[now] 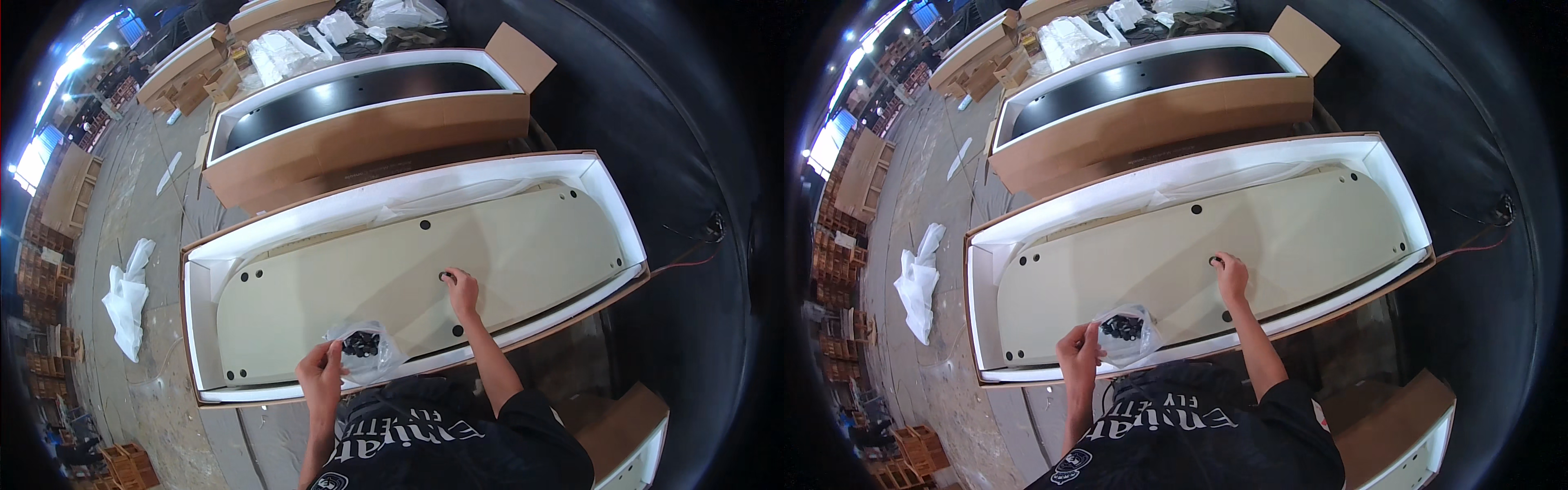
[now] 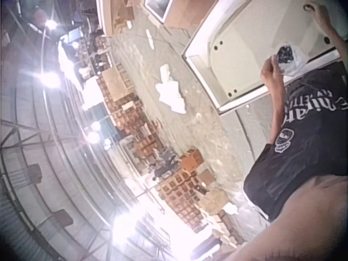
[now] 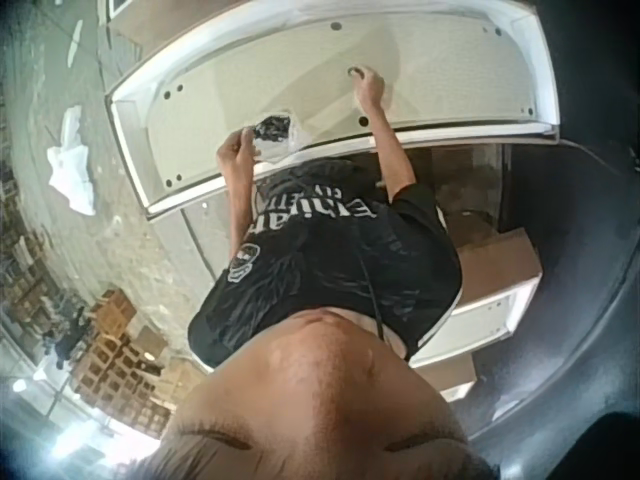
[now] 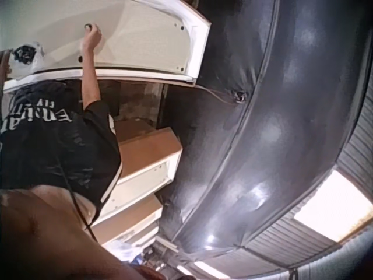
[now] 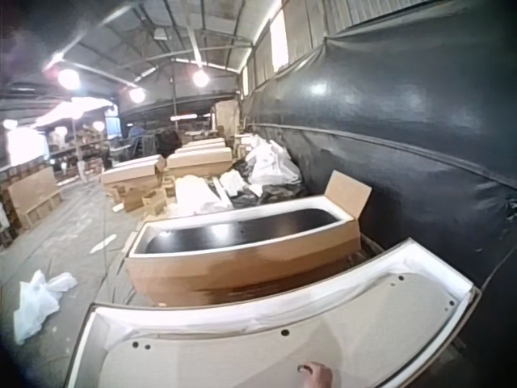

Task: Placing black plastic caps into holes on a manufactured furniture component.

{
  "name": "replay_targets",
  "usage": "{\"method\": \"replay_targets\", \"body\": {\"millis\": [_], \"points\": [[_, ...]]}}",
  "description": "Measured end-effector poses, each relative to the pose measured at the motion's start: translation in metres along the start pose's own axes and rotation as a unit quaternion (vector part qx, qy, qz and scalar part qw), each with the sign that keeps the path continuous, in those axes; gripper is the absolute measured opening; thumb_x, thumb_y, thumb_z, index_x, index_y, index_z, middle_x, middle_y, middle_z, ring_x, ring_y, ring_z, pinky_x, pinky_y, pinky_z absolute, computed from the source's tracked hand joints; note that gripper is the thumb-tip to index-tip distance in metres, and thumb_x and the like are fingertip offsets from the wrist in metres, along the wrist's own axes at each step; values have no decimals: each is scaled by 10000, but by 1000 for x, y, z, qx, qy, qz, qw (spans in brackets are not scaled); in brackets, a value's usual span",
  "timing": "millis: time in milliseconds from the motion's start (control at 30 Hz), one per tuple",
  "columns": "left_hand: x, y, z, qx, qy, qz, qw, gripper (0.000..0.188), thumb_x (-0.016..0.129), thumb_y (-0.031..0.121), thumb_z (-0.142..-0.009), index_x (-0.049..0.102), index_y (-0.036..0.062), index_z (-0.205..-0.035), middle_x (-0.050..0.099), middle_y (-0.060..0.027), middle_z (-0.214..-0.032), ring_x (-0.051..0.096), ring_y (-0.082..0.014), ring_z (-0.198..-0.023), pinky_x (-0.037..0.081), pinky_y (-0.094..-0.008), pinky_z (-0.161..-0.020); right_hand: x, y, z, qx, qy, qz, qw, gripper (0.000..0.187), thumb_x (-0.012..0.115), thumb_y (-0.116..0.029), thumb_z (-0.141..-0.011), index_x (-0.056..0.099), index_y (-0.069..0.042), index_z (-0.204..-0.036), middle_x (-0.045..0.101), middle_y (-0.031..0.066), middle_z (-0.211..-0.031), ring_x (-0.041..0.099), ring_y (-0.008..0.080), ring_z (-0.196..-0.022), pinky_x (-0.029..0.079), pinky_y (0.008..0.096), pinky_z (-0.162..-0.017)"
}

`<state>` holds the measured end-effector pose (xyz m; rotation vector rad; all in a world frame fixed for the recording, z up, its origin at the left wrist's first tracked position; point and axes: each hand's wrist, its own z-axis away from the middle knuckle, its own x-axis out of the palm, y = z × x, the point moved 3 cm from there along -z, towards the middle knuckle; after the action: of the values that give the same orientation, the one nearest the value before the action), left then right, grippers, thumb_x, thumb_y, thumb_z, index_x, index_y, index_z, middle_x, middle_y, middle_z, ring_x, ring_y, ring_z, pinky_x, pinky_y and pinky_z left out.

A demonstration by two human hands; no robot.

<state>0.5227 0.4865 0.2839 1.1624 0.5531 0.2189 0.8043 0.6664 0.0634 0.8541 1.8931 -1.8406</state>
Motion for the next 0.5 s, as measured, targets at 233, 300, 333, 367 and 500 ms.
{"method": "replay_targets", "body": {"millis": [233,300,333,367,500], "points": [[-37,-31,-18,-35,11,23,999,269,603,221,-940,691,-25,-1004,550,-24,-594,533,-67,-474,371,-199,-405,0,-14,3,-97,24,122,987,186,730,-144,-751,691,-95,-926,663,59,-913,627,250,-880,512,366,-739],[-45,-41,-23,-54,9,30,998,270,591,218,-947,688,-30,-991,545,-17,-592,532,-65,-475,372,-201,-402,0,-18,1,-117,22,144,982,182,731,-145,-750,690,-108,-924,655,50,-924,623,243,-886,513,367,-734],[-48,-45,-25,-56,11,30,998,270,591,218,-947,688,-30,-991,545,-17,-592,532,-65,-475,372,-201,-402,0,-20,2,-112,22,143,983,180,732,-144,-748,691,-115,-921,646,46,-926,623,243,-878,513,368,-733],[-50,-48,-26,-42,3,27,999,273,584,221,-950,687,-30,-982,542,-12,-589,527,-64,-476,369,-202,-406,1,-21,1,-108,21,142,984,179,733,-143,-745,692,-122,-918,637,41,-927,622,243,-870,513,369,-731],[-54,-63,-28,6,11,46,999,292,561,243,-964,679,-25,-961,537,-2,-590,514,-67,-492,360,-211,-427,4,-24,-2,-122,9,166,978,178,734,-141,-743,693,-126,-915,623,39,-916,621,243,-869,514,371,-733]]}}
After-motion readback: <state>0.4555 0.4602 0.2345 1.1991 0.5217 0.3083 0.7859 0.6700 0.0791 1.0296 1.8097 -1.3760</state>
